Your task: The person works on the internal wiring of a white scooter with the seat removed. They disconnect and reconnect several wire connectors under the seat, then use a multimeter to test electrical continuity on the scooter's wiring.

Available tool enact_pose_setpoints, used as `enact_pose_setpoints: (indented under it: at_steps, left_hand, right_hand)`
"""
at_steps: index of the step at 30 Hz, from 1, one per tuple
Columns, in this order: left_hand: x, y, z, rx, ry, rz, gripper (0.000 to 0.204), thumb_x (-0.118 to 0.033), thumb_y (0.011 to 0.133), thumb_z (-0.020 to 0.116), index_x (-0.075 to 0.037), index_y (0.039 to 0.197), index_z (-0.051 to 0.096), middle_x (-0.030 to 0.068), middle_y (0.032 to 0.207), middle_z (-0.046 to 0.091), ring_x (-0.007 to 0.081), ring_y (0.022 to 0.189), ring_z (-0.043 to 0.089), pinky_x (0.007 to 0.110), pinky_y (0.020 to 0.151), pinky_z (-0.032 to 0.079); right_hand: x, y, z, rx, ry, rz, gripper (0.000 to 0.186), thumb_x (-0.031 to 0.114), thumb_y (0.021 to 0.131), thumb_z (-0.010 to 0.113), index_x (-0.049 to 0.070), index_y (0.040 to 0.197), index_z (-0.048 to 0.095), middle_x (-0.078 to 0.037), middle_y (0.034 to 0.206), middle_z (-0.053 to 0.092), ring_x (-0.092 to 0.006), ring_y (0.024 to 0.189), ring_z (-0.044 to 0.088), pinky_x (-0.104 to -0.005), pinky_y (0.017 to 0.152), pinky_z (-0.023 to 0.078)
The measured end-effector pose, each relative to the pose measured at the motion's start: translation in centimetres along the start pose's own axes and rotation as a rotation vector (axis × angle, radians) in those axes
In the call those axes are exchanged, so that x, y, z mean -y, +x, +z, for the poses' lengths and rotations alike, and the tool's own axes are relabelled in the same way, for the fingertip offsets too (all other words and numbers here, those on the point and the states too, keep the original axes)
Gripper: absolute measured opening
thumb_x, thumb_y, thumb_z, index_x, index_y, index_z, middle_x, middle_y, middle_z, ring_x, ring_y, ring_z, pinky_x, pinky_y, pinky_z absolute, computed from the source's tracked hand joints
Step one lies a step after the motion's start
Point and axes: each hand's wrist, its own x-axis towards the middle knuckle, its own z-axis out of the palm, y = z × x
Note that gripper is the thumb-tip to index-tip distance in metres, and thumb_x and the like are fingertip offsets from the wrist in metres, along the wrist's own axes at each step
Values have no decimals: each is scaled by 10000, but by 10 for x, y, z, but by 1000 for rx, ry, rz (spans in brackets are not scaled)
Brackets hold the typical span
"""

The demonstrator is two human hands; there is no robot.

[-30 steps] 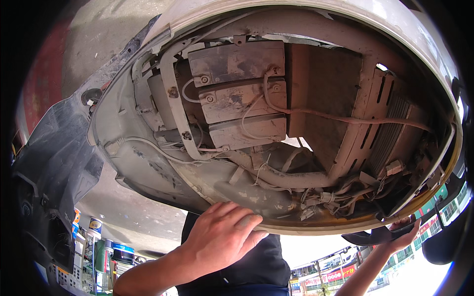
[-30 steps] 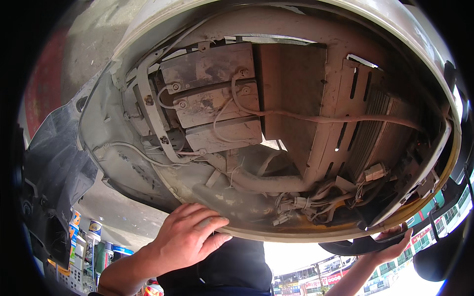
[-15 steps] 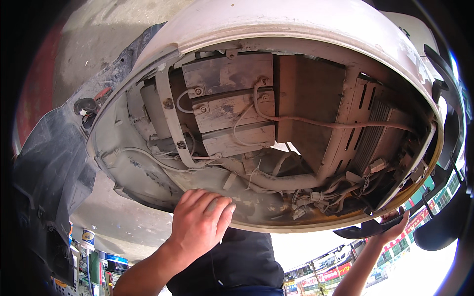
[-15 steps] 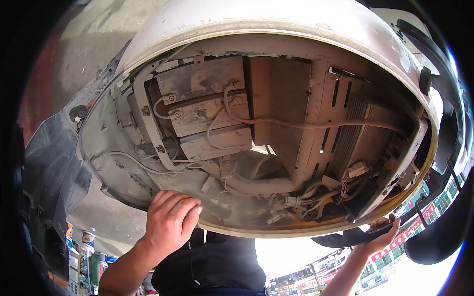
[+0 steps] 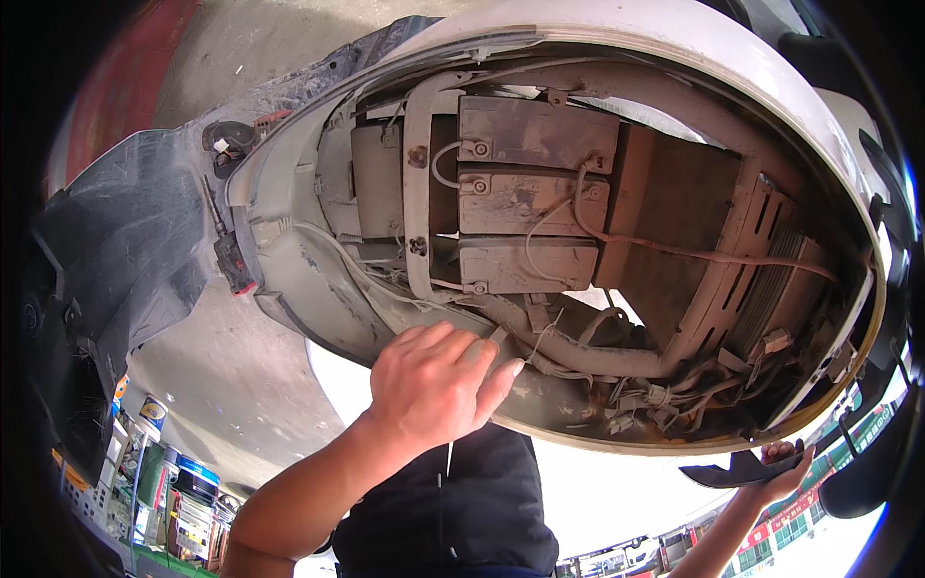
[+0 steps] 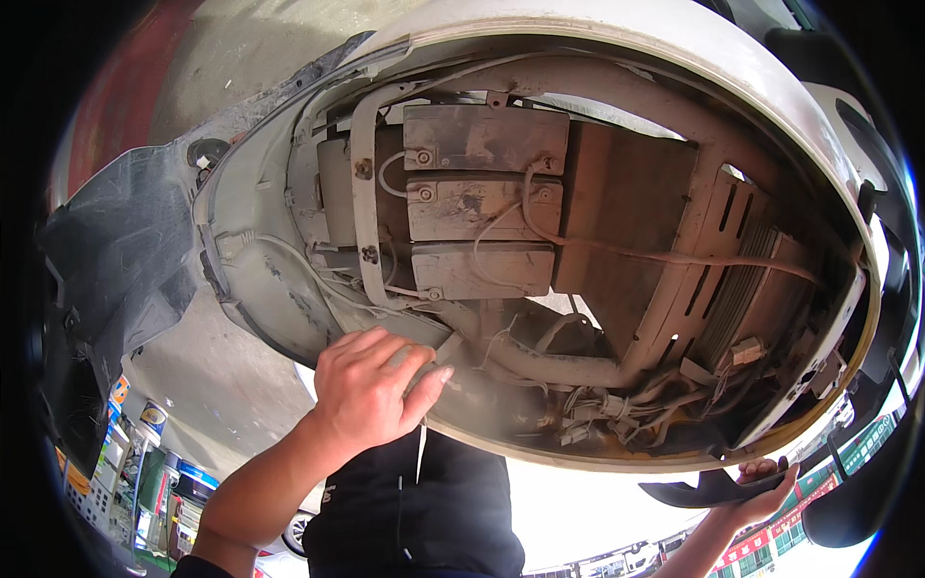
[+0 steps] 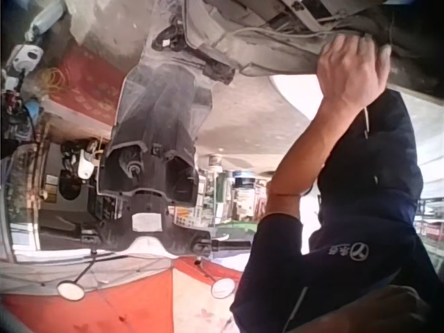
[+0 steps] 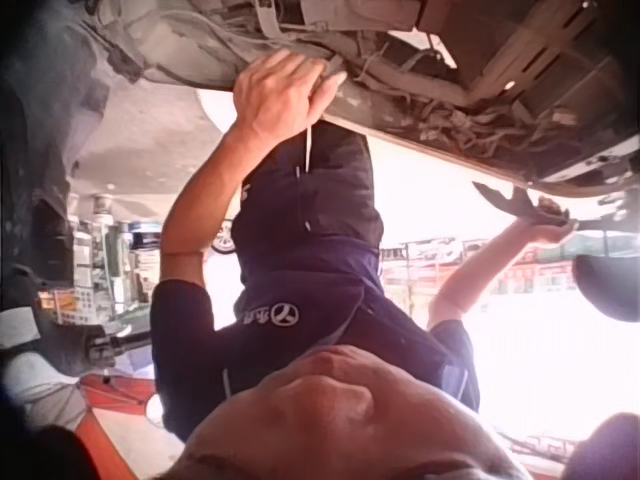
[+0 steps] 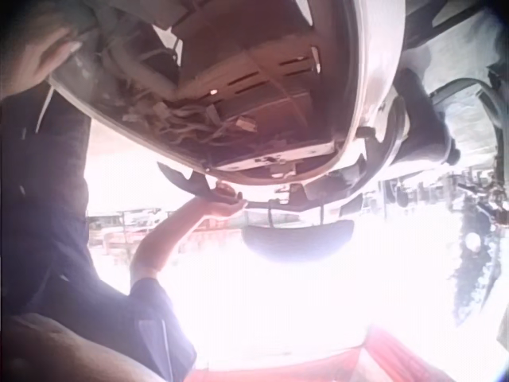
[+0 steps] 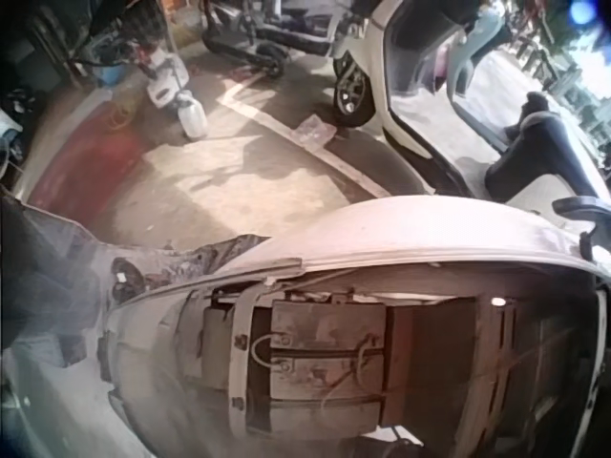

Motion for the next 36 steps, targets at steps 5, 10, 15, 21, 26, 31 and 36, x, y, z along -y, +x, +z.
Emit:
enact_pose_setpoints:
  at_steps: [5, 10, 15, 21, 26, 31, 36]
  left_hand:
    - [-1, -5, 2, -31, 18, -12, 212, -260, 831, 731, -80, 733, 678, 33, 623, 615, 223, 595, 605, 354, 543, 468]
    - [-5, -7, 0, 60, 50, -74, 220, -290, 864, 690, -75, 815, 700, 78, 637, 631, 279, 650, 649, 410, 601, 512]
    - [15, 16, -39, 426, -293, -428, 214, -219, 879, 657, -14, 925, 697, 175, 845, 705, 356, 853, 681, 434, 771, 528]
    - [113, 76, -66, 694, 281, -326, 239, -85, 843, 658, 29, 1051, 691, 226, 984, 698, 369, 968, 672, 424, 847, 523]
    - [130, 85, -24, 1053, 265, -266, 316, -121, 797, 736, 21, 1076, 695, 206, 1008, 704, 356, 981, 670, 412, 858, 527]
    - [140, 90, -11, 1106, 246, -354, 383, -199, 771, 807, -25, 1099, 714, 165, 1010, 719, 316, 1005, 673, 393, 871, 521]
    - [161, 93, 2, 1150, 103, -392, 358, -151, 788, 792, -81, 1132, 723, 122, 1067, 733, 275, 992, 676, 361, 893, 511]
  right_hand:
    - [0, -1, 0, 50, 40, -21, 357, 377, 1010, 529, 63, 852, 467, -27, 604, 411, -142, 525, 416, -275, 513, 350]
    - [0, 0, -1, 58, 62, -17, 380, 394, 995, 553, 58, 845, 456, -24, 602, 393, -149, 521, 395, -288, 509, 334]
    - [-1, 2, -4, 82, 78, -5, 381, 379, 994, 563, 75, 808, 426, -19, 604, 377, -155, 524, 396, -288, 513, 338]
    - [3, -3, 0, 103, 55, -16, 470, 390, 1013, 502, 92, 667, 392, -44, 611, 425, -175, 529, 397, -312, 549, 369]
    - [0, 1, -3, 97, 70, -8, 444, 370, 1011, 514, 82, 691, 407, -44, 622, 411, -172, 548, 400, -313, 559, 369]
    - [-1, 5, -3, 63, 82, -7, 399, 336, 1008, 518, 58, 740, 416, -46, 640, 389, -174, 563, 392, -321, 567, 377]
    - [-1, 5, -3, 54, 66, 4, 364, 332, 1006, 521, 42, 797, 447, -46, 640, 400, -169, 561, 405, -323, 569, 396]
